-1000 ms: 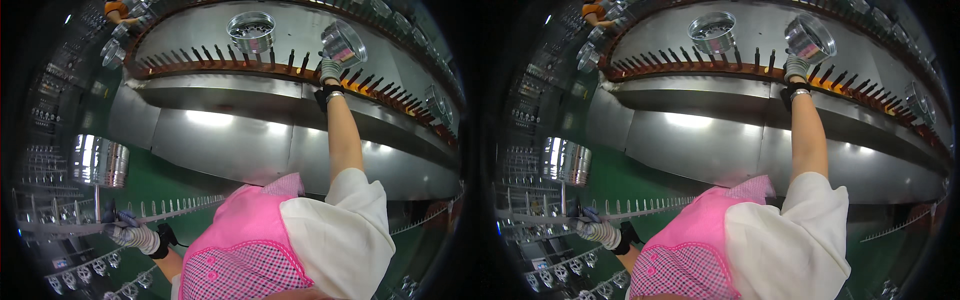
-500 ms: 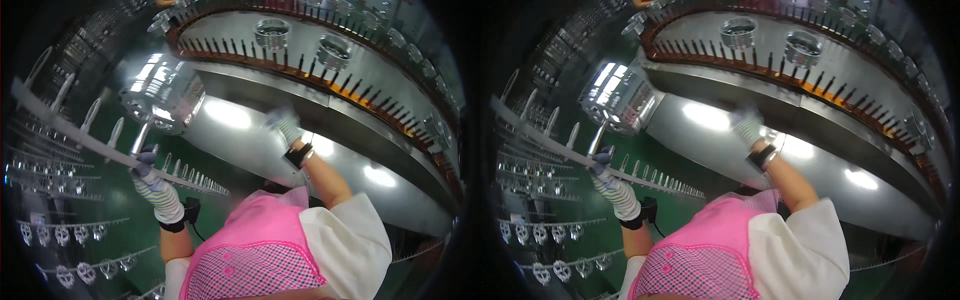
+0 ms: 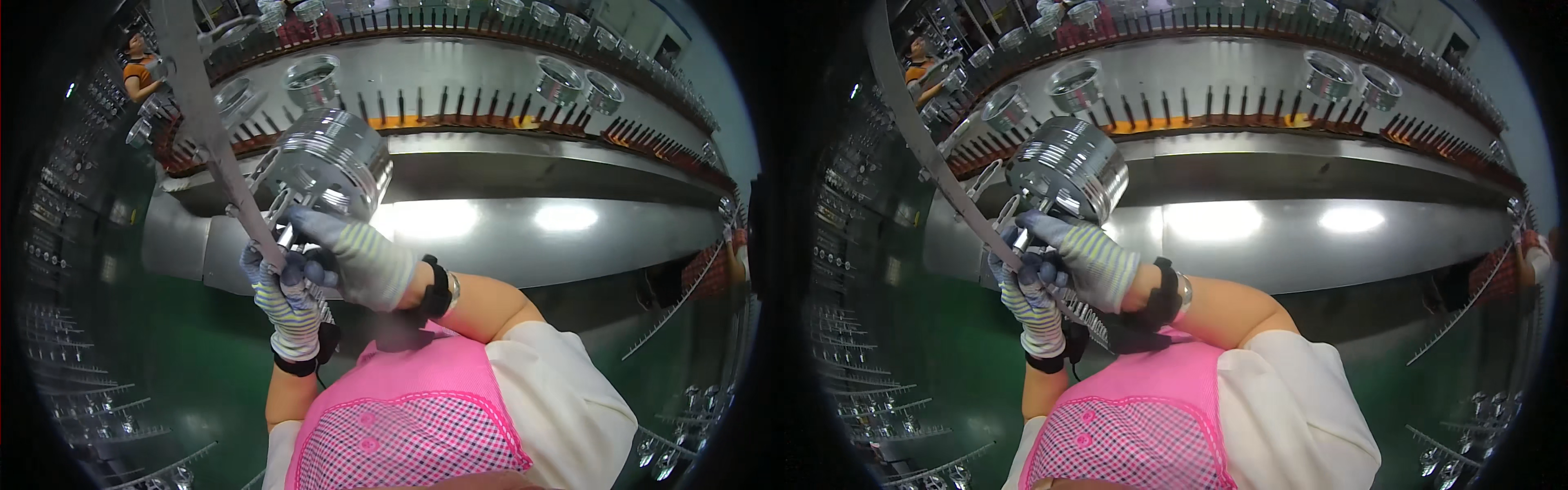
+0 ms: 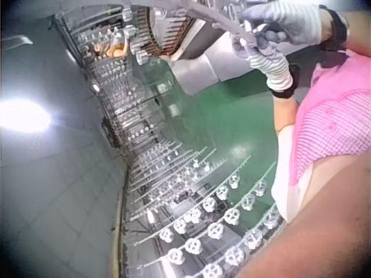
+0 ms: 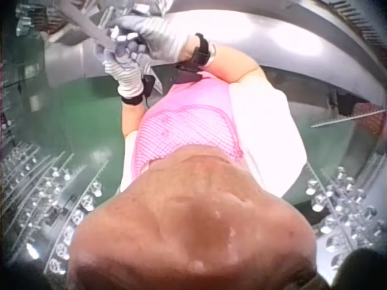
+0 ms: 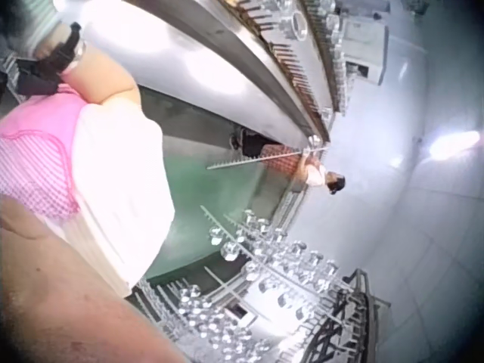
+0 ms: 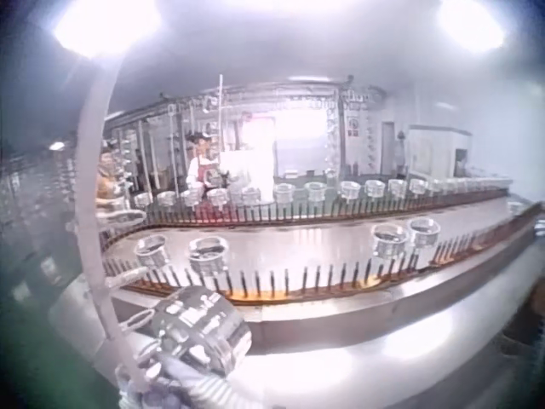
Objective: Loading metallic wheel rims or hubcaps onto a rotating industrial conveyor system.
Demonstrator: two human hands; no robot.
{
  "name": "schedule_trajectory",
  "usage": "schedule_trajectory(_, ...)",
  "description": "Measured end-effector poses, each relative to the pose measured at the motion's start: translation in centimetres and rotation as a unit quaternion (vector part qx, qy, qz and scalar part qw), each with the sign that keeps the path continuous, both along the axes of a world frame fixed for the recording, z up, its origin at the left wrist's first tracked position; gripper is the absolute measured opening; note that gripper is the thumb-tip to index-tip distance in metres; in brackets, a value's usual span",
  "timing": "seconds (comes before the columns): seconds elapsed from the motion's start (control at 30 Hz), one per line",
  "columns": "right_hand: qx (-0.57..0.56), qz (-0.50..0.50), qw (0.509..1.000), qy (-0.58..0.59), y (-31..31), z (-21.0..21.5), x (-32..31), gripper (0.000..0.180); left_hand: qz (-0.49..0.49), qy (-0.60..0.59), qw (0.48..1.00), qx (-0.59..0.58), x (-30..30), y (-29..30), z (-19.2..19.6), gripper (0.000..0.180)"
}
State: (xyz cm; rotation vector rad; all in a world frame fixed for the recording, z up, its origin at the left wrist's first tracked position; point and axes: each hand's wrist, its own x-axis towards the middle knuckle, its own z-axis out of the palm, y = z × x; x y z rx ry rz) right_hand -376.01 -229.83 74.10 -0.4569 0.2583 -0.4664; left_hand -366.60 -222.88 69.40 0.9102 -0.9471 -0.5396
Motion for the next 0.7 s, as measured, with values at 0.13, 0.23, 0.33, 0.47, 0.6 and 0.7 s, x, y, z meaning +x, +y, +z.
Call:
schedule_trajectory(0.13, 0.084, -0.017, 0.994, 0.061, -4.2, -1.5, -8.1, 0.012, 0.054, -0.012, 0.997, 0.048, -7.9, -3.5, -2.0, 0.039)
schedule_trajectory(0.23, 0.145, -0.063, 0.986, 0.053, -7.5, -3.7, -14.6, 0.012, 0.038, 0.03, 0.996, 0.078, -14.5, -7.2, -3.9, 0.041)
schedule_trajectory(0.33, 0.111, -0.306, 0.945, 0.037, -13.6, -8.7, -20.4, 0.011, 0.137, -0.26, 0.949, 0.112, -16.6, -8.6, -5.6, 0.039)
schedule_trajectory(0.47, 0.064, -0.582, 0.79, 0.184, -29.5, -18.9, -39.1, 0.013, 0.206, -0.038, 0.969, 0.13, -18.5, -6.7, -2.9, 0.025)
schedule_trajectory(0.6, -0.017, -0.6, 0.672, 0.433, -37.1, -24.5, -57.1, 0.01, 0.314, -0.224, 0.91, 0.152, -18.7, -5.0, -0.6, 0.033)
schedule_trajectory(0.7, -0.054, -0.663, 0.631, 0.399, -44.9, -27.2, -69.7, 0.029, 0.41, -0.241, 0.864, 0.167, -19.1, -5.7, -0.4, 0.032)
